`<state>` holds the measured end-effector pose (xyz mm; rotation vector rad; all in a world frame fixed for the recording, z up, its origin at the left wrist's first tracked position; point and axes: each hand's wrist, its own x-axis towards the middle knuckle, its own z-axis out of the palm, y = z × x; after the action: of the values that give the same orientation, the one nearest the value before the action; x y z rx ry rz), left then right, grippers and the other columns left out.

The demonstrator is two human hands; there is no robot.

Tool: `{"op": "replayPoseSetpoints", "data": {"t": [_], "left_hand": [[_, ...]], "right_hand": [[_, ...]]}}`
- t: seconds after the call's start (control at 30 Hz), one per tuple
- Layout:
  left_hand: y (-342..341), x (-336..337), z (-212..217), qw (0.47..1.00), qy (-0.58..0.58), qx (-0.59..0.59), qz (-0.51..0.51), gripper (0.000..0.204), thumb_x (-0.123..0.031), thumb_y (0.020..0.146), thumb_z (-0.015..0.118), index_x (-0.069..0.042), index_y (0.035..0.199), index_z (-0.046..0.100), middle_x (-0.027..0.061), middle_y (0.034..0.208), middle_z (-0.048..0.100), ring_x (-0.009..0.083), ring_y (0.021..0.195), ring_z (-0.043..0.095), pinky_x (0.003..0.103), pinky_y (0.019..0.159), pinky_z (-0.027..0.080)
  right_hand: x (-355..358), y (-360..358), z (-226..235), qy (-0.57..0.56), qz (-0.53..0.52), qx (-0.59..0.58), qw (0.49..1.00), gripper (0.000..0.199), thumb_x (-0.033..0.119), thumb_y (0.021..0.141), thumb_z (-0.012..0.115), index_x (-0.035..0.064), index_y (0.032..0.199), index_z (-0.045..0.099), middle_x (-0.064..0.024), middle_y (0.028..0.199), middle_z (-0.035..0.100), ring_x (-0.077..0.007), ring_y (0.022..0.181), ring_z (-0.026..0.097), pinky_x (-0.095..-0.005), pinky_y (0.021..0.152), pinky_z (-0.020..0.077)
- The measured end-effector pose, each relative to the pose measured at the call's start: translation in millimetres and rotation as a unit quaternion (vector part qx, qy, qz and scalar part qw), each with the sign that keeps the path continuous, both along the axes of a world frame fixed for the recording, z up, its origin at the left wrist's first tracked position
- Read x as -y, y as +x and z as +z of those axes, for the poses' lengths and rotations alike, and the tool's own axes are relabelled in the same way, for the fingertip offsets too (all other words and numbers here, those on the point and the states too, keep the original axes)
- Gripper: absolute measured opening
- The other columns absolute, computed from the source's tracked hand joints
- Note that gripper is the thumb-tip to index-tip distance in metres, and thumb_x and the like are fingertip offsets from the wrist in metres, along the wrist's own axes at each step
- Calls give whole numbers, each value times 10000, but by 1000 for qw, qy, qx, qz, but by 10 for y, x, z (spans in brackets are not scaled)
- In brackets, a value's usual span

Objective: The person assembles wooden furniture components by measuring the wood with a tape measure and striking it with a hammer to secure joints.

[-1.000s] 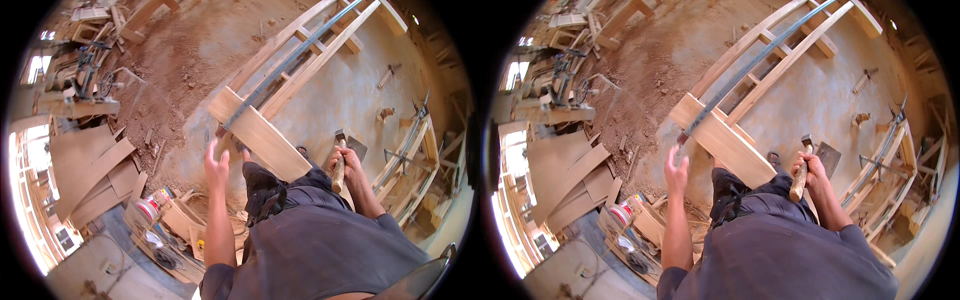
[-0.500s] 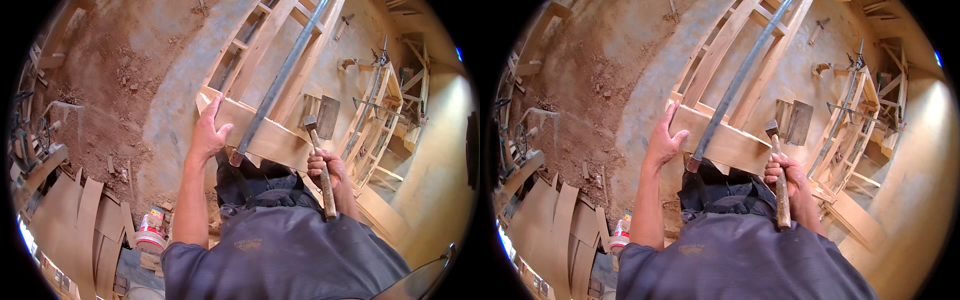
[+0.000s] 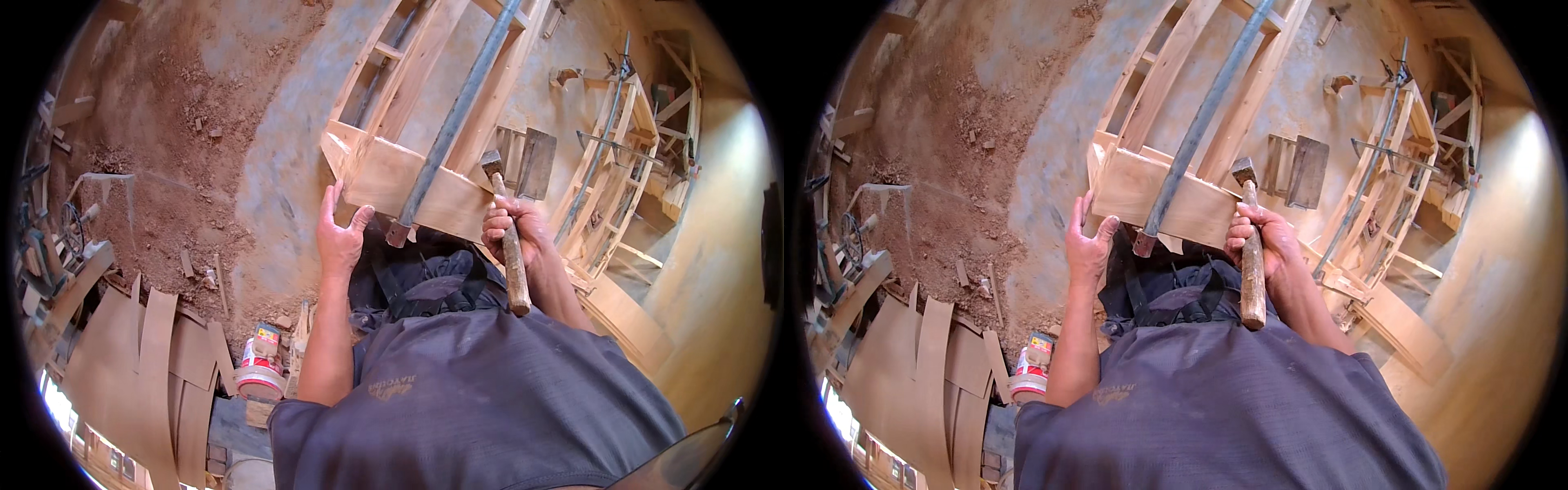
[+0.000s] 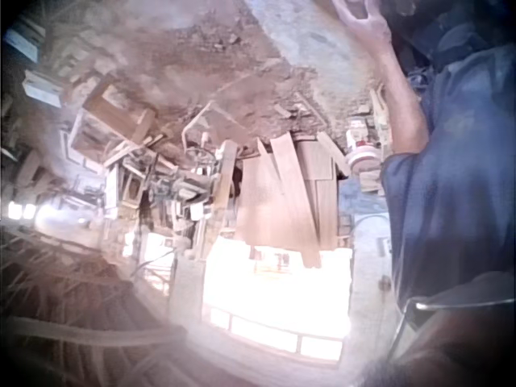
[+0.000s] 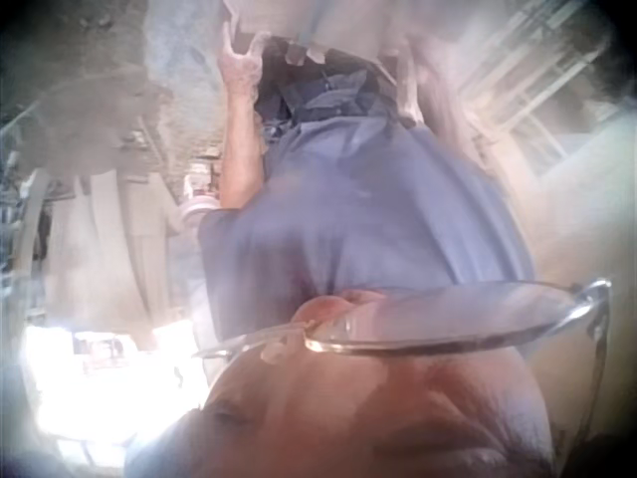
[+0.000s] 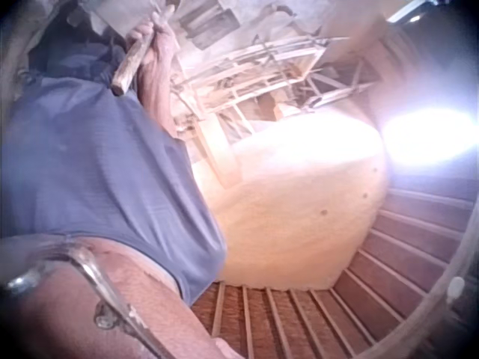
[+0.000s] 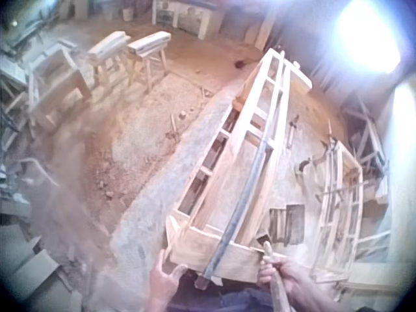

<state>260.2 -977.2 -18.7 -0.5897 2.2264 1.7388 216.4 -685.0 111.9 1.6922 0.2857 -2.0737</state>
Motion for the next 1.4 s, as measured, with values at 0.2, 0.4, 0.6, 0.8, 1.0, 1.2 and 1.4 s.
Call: {"op": "replayPoseSetpoints", "data": {"t": [0.2,0.4,0.6,0.8,1.0,1.2,1.4], "left_hand": [[13,-38,30,1000,2,16,0,915,-440,792,818,68,1437,414,193,1442,530,280,1366,475,377,1132,352],[66,-18,-83,997,60,41,1,968,-356,838,808,136,1480,277,166,1505,467,251,1378,452,361,1160,313],[62,58,-143,1000,6,9,-6,998,-499,759,834,95,1439,409,201,1419,552,287,1343,504,368,1116,375],[-16,-72,219,994,-106,4,4,814,-279,782,851,100,1392,467,167,1336,629,276,1285,562,361,1078,414],[19,-233,353,979,-171,-85,72,629,-160,756,849,42,1289,582,161,1207,690,307,1129,637,379,976,486],[158,-298,211,973,-97,-108,177,668,-120,735,851,28,1313,549,125,1162,684,292,1005,606,389,921,489],[209,-310,48,971,1,-70,230,895,-145,749,857,70,1453,348,145,1319,603,279,1190,542,387,1056,407]], "right_hand": [[-82,101,-103,-10,-25,1,1000,140,94,954,573,79,839,494,6,655,482,-118,532,497,-314,508,440],[-143,138,-132,-12,-27,-4,1000,142,98,949,583,75,838,496,1,662,491,-124,539,503,-313,512,438],[-235,190,-115,-50,-42,-22,998,184,124,967,556,83,798,495,9,654,471,-121,545,494,-314,524,431],[-283,231,-109,-10,-4,-9,1000,163,126,969,521,84,814,495,16,671,466,-114,550,492,-318,529,437],[-242,180,-85,6,33,14,999,161,127,974,536,92,827,479,17,674,465,-115,549,489,-304,514,441],[-158,160,-78,36,76,23,996,132,102,957,558,73,872,460,2,692,456,-117,552,475,-319,520,443],[-58,127,-59,49,75,60,994,110,112,955,551,72,881,480,1,703,474,-123,550,468,-325,527,434]]}}
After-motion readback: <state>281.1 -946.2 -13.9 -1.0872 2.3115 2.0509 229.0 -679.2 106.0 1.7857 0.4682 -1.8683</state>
